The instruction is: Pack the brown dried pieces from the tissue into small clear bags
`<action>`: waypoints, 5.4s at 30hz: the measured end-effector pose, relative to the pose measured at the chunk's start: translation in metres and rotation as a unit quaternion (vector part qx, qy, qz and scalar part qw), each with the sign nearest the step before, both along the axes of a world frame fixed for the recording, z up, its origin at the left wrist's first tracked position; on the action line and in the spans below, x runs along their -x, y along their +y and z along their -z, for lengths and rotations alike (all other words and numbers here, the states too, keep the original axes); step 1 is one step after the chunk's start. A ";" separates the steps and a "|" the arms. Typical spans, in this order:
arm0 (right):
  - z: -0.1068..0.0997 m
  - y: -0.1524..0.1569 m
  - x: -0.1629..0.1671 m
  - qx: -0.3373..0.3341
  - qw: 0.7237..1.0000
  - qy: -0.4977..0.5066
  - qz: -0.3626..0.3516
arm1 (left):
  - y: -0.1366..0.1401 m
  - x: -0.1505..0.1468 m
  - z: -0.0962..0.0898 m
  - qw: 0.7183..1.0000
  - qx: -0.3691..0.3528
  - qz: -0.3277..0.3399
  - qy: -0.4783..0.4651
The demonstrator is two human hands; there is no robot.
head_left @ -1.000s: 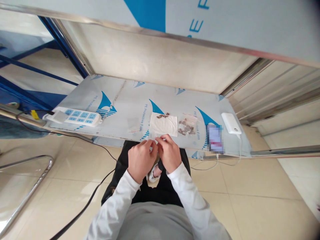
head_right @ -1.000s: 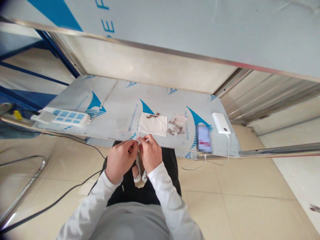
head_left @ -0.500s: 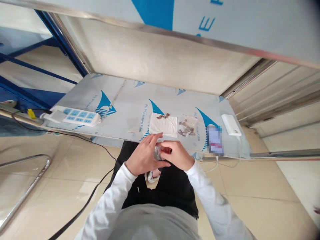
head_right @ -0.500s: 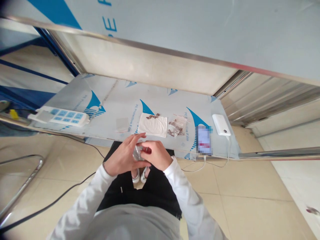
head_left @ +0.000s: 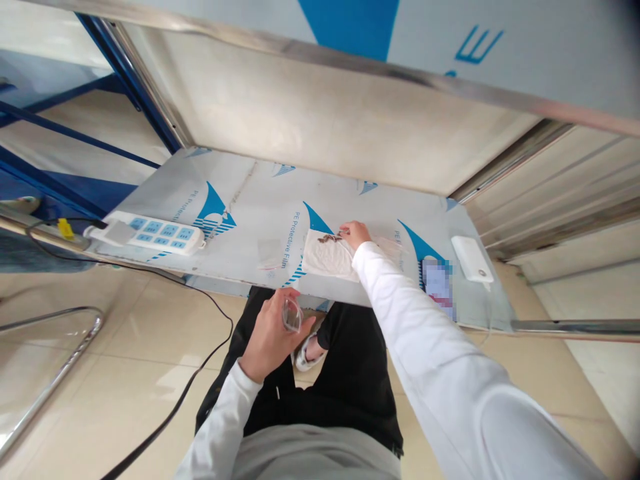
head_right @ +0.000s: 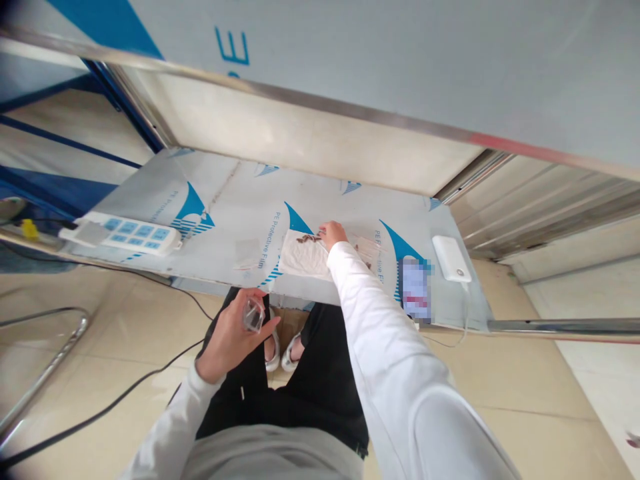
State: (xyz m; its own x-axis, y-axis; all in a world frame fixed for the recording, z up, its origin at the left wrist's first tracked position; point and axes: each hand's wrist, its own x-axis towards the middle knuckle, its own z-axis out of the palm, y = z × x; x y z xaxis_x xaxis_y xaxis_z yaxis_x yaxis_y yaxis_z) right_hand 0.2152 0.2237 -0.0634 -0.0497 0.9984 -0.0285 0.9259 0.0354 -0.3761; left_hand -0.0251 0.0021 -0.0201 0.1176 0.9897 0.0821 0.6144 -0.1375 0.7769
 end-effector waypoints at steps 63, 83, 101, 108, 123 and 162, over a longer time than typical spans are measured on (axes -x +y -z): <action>0.015 -0.026 0.026 -0.017 0.999 -0.022 0.040 | 0.003 -0.004 -0.008 0.993 -0.018 -0.041 -0.110; -0.121 -0.225 0.080 -0.069 0.977 0.032 -0.201 | 0.002 -0.034 -0.003 0.981 -0.055 0.040 -0.182; 0.010 -0.031 0.036 -0.042 0.997 0.023 0.062 | 0.003 -0.006 0.001 0.987 -0.026 -0.057 -0.151; -0.073 -0.115 0.049 -0.116 0.975 0.189 -0.022 | 0.012 -0.013 -0.005 0.989 -0.039 -0.041 -0.136; -0.122 -0.219 0.058 -0.044 0.966 0.131 -0.219 | 0.001 -0.031 -0.022 0.982 -0.047 0.038 -0.181; -0.089 -0.244 0.058 0.058 0.843 0.532 0.056 | -0.005 -0.022 -0.034 0.944 0.100 0.018 -0.314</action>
State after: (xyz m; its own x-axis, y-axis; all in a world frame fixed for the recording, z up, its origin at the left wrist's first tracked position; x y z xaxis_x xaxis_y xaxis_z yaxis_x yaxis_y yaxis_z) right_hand 0.1575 -0.0203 0.0252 -0.0143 0.9920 -0.1257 0.0579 -0.1247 -0.9905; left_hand -0.0029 -0.0028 0.0137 0.1413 0.9891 -0.0405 0.0225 0.0377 0.9990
